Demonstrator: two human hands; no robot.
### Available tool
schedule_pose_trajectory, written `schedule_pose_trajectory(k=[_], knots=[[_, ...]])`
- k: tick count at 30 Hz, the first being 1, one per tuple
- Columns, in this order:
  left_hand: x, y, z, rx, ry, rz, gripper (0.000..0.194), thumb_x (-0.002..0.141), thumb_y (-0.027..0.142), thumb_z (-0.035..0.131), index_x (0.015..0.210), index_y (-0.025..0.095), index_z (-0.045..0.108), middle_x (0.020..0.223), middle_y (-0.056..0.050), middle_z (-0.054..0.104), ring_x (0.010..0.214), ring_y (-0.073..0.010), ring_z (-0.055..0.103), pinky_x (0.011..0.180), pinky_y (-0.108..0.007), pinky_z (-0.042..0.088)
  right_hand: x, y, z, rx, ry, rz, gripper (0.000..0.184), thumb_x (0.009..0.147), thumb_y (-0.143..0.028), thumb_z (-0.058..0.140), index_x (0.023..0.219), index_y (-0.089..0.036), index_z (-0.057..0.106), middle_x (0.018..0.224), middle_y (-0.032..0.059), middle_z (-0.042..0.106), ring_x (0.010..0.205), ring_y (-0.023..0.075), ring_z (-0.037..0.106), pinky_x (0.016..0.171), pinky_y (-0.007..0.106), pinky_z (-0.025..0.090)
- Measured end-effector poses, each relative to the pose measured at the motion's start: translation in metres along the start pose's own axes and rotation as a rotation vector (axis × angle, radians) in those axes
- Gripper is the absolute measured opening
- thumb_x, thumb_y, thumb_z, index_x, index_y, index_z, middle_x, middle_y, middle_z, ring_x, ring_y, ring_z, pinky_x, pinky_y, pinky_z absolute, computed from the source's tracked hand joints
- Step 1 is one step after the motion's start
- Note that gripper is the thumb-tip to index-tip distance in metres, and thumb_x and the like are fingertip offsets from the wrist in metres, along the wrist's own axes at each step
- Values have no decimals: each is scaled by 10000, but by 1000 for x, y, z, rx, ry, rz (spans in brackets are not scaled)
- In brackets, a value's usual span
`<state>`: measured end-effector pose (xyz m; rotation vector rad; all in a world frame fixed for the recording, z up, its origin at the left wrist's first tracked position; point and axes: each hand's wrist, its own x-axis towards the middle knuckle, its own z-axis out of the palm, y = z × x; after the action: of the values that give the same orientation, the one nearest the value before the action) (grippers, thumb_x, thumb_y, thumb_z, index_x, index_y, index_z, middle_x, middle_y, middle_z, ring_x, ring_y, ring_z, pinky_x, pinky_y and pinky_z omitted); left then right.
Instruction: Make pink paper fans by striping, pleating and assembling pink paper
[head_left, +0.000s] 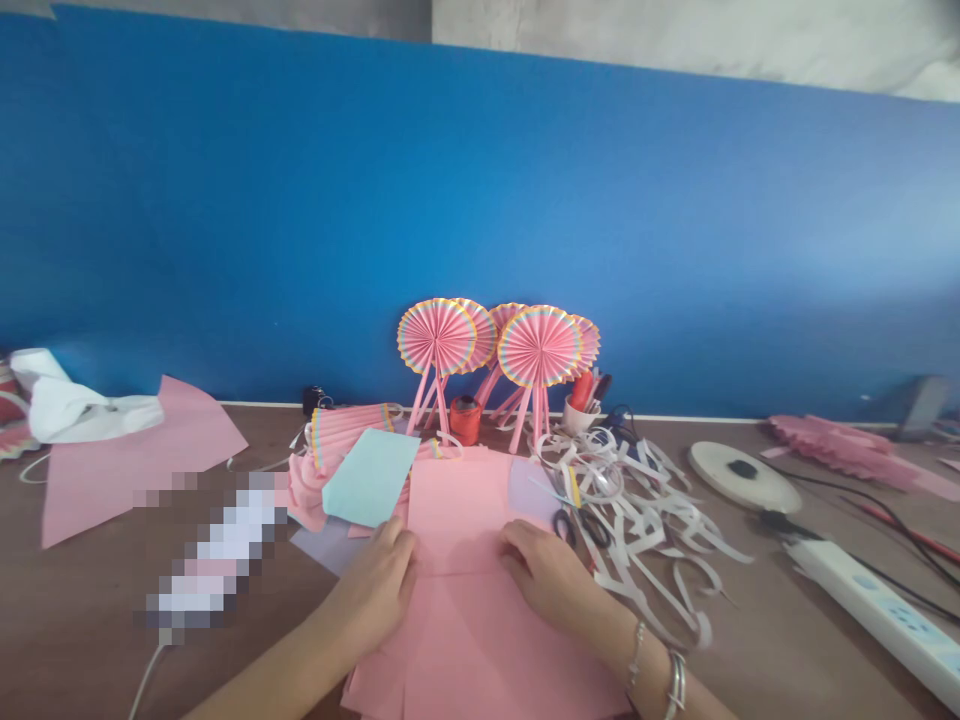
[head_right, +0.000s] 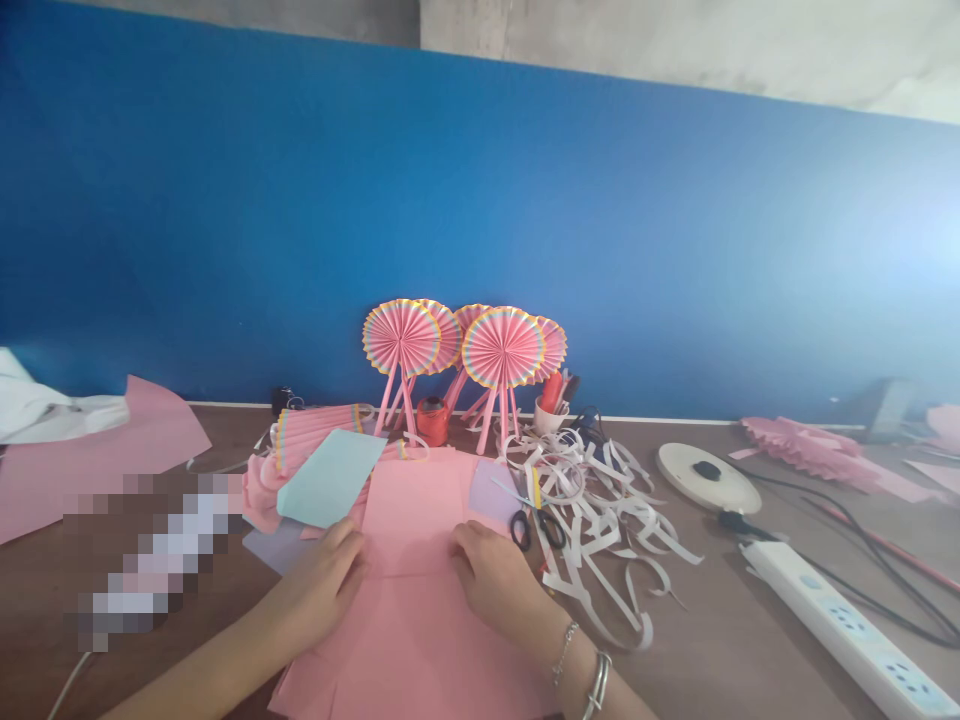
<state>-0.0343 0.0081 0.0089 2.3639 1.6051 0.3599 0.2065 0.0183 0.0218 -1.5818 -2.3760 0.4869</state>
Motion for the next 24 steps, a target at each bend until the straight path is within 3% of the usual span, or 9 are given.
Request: schedule_pose_trajectory(k=[6, 10, 12, 17, 20, 24], knots=[[-2, 0, 3, 80, 16, 36, 230, 859, 96, 330, 849, 155, 551, 906, -83, 528, 818, -214, 516, 708, -340, 430, -3, -3, -3, -100, 14, -43, 175, 861, -120, 400, 901, -186, 557, 890, 47, 585, 813, 180, 539, 664, 274, 343], [-5, 4, 8, 203, 126, 253, 453, 826, 12, 357, 1167, 255, 530, 1087, -67, 528, 958, -218, 486, 777, -331, 403, -4, -6, -2, -223, 11, -169, 346, 796, -30, 425, 1040, -228, 570, 965, 51, 541, 871, 185, 494, 708, 287, 339], [-4, 7, 10, 253, 120, 364, 453, 841, 42, 415, 1193, 306, 524, 1157, -54, 512, 993, -223, 472, 800, -333, 389, -3, -7, 0, -252, -23, -274, 387, 798, -17, 427, 1063, -248, 588, 959, 49, 536, 854, 179, 476, 726, 292, 337], [-2, 6, 9, 303, 98, 432, 326, 820, 83, 513, 1091, 244, 595, 1127, -63, 539, 953, -238, 473, 753, -351, 378, -1, -4, -1, -246, -28, -418, 364, 815, -32, 448, 1029, -246, 651, 934, 57, 556, 836, 173, 464, 737, 302, 325], [-2, 1, 5, 297, 88, 380, 222, 801, 44, 493, 835, 193, 655, 957, -59, 576, 841, -219, 481, 685, -346, 360, -2, -2, -8, -247, -27, -421, 277, 783, -30, 461, 832, -193, 679, 837, 53, 564, 827, 178, 466, 720, 308, 315], [-3, -3, -5, 306, 69, 292, 278, 730, -39, 466, 610, 168, 608, 815, -64, 580, 793, -215, 479, 653, -347, 341, -5, -1, -15, -269, -16, -383, 204, 783, -72, 466, 731, -175, 633, 800, 46, 575, 810, 181, 477, 711, 311, 320]])
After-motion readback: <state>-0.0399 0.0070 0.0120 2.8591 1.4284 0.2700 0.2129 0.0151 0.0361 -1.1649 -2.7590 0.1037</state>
